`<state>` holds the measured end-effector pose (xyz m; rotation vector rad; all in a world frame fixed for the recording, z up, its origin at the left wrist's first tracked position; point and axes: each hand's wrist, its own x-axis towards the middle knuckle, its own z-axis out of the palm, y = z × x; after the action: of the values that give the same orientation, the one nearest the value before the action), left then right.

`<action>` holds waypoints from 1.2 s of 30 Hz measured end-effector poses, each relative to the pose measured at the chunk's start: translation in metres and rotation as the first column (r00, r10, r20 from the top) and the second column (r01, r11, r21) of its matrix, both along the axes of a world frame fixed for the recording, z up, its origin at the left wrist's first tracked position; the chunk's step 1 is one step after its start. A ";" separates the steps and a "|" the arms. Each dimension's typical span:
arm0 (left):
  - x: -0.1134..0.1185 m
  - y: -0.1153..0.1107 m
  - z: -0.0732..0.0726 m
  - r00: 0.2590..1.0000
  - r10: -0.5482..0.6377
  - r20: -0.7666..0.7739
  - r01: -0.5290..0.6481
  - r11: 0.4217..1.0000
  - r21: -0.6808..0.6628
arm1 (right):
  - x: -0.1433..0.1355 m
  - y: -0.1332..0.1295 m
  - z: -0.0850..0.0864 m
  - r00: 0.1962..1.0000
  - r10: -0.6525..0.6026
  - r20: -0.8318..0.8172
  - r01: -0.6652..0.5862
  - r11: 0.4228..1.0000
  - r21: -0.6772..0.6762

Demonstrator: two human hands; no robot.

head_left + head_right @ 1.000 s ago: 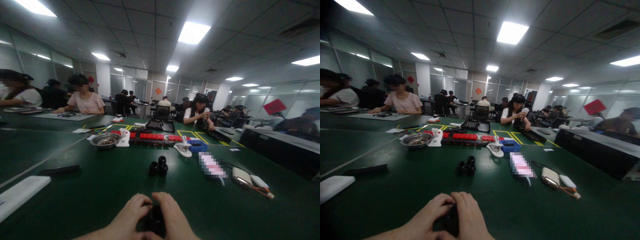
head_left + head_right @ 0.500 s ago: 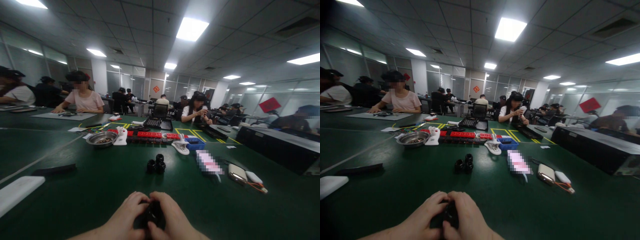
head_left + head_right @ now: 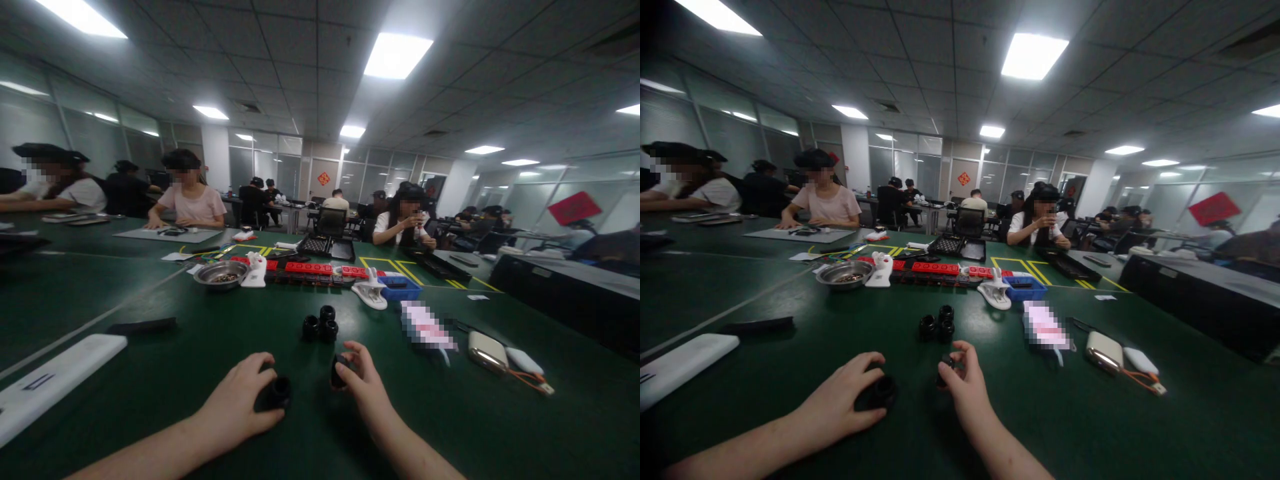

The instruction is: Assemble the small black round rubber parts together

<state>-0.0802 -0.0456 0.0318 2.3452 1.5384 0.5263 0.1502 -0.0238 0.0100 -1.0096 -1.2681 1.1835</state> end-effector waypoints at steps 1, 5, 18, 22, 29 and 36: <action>-0.013 0.002 0.000 0.999 0.038 -0.011 -0.038 0.999 0.003 | 0.000 0.001 -0.002 1.000 0.008 -0.018 -0.009 1.000 -0.014; -0.082 0.005 -0.012 0.979 0.203 -0.034 -0.203 0.979 -0.006 | -0.001 0.004 -0.009 0.997 0.034 -0.075 -0.038 0.998 -0.052; -0.138 -0.017 -0.003 0.911 0.382 0.154 -0.405 0.901 0.155 | -0.008 -0.007 -0.001 0.996 0.082 -0.030 -0.084 0.991 -0.104; -0.057 -0.023 0.020 0.934 0.132 0.331 -0.167 0.983 0.080 | -0.012 -0.022 0.015 0.995 0.093 0.027 -0.095 0.994 0.050; 0.042 -0.005 0.011 0.573 -0.133 0.809 0.682 0.625 -0.380 | -0.008 -0.049 0.027 0.918 0.062 0.392 -0.265 0.831 0.489; 0.049 -0.011 0.004 0.374 0.035 0.927 0.822 0.450 -0.349 | -0.001 -0.050 0.035 0.800 0.089 0.594 -0.441 0.758 0.480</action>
<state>-0.0310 -0.0569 0.0362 1.2314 0.3403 0.5308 0.1489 -0.0735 0.0447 -0.6877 -2.1494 0.6051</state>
